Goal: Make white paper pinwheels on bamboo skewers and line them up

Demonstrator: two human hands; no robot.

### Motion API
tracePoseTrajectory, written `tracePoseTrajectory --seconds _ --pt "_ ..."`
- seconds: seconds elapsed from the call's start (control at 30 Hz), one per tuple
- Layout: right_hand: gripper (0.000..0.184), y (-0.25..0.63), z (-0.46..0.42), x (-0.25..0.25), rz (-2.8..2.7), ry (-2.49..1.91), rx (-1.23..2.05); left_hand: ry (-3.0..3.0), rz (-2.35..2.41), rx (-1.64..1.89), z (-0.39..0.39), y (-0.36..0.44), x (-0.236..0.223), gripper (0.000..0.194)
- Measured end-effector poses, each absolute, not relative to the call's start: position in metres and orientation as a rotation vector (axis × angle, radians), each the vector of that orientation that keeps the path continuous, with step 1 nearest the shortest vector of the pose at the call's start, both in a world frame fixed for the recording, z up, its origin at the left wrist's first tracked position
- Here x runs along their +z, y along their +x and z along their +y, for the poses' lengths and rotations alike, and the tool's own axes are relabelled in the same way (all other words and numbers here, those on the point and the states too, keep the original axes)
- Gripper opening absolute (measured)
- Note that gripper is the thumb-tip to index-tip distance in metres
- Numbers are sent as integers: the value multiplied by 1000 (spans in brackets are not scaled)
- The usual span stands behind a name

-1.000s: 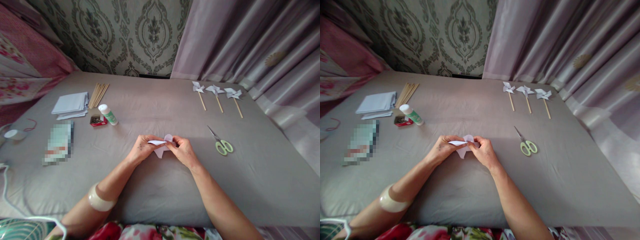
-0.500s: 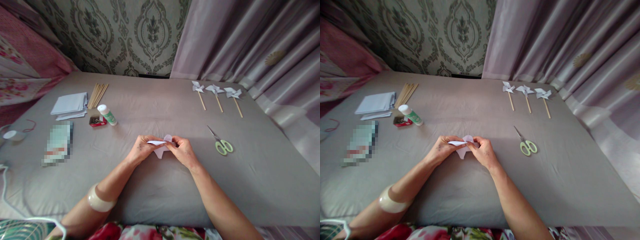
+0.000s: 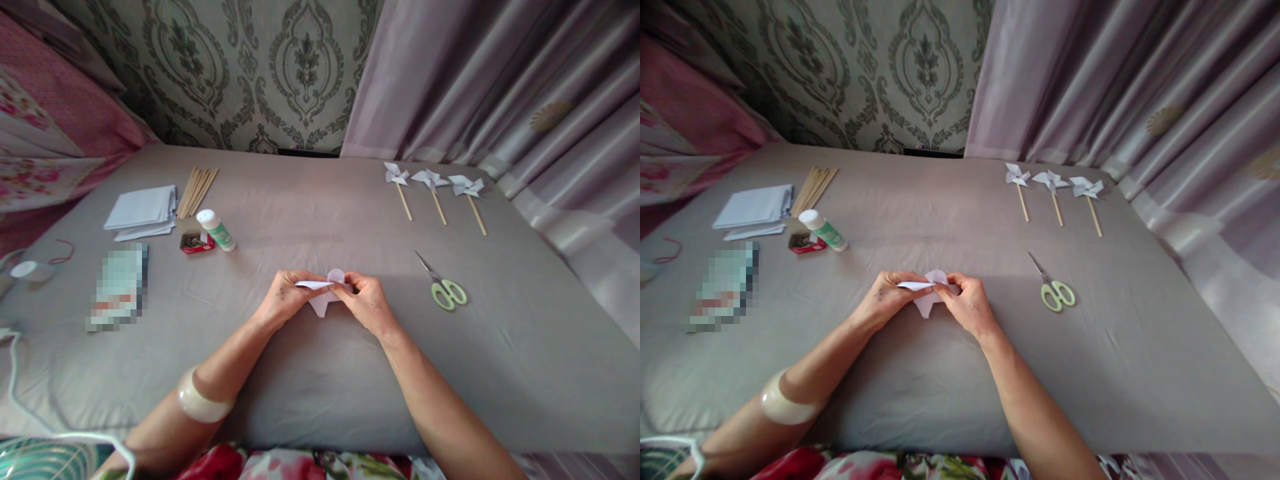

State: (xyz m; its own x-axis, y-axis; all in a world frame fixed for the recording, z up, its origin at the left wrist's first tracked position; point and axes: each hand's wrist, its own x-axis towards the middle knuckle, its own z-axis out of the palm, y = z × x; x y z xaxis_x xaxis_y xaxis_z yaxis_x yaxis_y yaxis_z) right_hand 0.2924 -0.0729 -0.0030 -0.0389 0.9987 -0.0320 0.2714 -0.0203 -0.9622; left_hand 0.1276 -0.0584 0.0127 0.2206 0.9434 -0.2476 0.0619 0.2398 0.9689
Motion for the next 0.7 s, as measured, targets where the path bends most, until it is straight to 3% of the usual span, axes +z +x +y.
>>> tracePoseTrajectory --seconds 0.7 --pt "32 294 -71 -8 -1278 -1347 1225 942 1096 900 -56 128 10 33"
